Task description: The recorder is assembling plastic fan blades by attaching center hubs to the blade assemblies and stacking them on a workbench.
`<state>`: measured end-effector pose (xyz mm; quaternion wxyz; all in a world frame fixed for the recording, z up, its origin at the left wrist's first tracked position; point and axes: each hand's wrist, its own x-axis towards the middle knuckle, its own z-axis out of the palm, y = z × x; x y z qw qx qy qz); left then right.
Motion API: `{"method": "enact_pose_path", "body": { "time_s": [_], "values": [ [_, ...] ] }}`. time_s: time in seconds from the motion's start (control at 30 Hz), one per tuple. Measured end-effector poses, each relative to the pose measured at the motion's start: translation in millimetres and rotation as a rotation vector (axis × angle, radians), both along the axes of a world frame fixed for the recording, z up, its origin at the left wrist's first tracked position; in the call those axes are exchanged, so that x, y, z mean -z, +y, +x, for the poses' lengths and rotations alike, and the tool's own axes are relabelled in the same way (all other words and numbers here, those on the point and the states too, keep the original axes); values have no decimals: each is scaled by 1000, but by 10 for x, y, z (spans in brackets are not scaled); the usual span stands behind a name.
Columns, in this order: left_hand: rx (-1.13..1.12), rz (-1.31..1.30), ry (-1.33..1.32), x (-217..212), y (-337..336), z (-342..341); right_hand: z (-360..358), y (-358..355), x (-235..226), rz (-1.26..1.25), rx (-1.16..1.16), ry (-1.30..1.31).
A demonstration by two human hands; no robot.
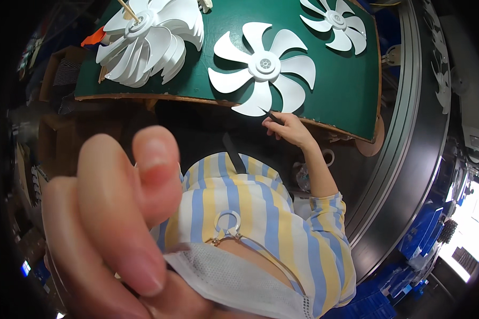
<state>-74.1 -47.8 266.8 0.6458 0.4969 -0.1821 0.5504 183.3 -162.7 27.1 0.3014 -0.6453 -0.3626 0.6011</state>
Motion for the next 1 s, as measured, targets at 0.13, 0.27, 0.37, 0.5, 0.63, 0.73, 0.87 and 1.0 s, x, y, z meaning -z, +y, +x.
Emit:
{"method": "enact_pose_path", "body": {
  "time_s": [0.13,0.27,0.37,0.5,0.63,0.73,0.87,1.0],
  "values": [
    [-1,-11,14,13,21,80,107,-51,-135,114,35,-35],
    [-116,-23,70,-41,82,110,420,101,-165,272,288,-121],
    [-452,-43,601,737,304,710,614,58,-225,297,497,-226],
    [-1100,579,1461,2029,499,1422,649,176,-254,424,538,-253],
    [-978,687,1848,2330,588,1550,621,149,-269,594,448,-586],
    [-656,933,1711,2434,765,1299,689,46,-282,588,326,-763],
    [-538,1170,1414,2444,904,889,562,-10,-277,545,276,-629],
    [-583,793,1410,2402,762,865,415,93,-220,552,198,-673]
  ]
}}
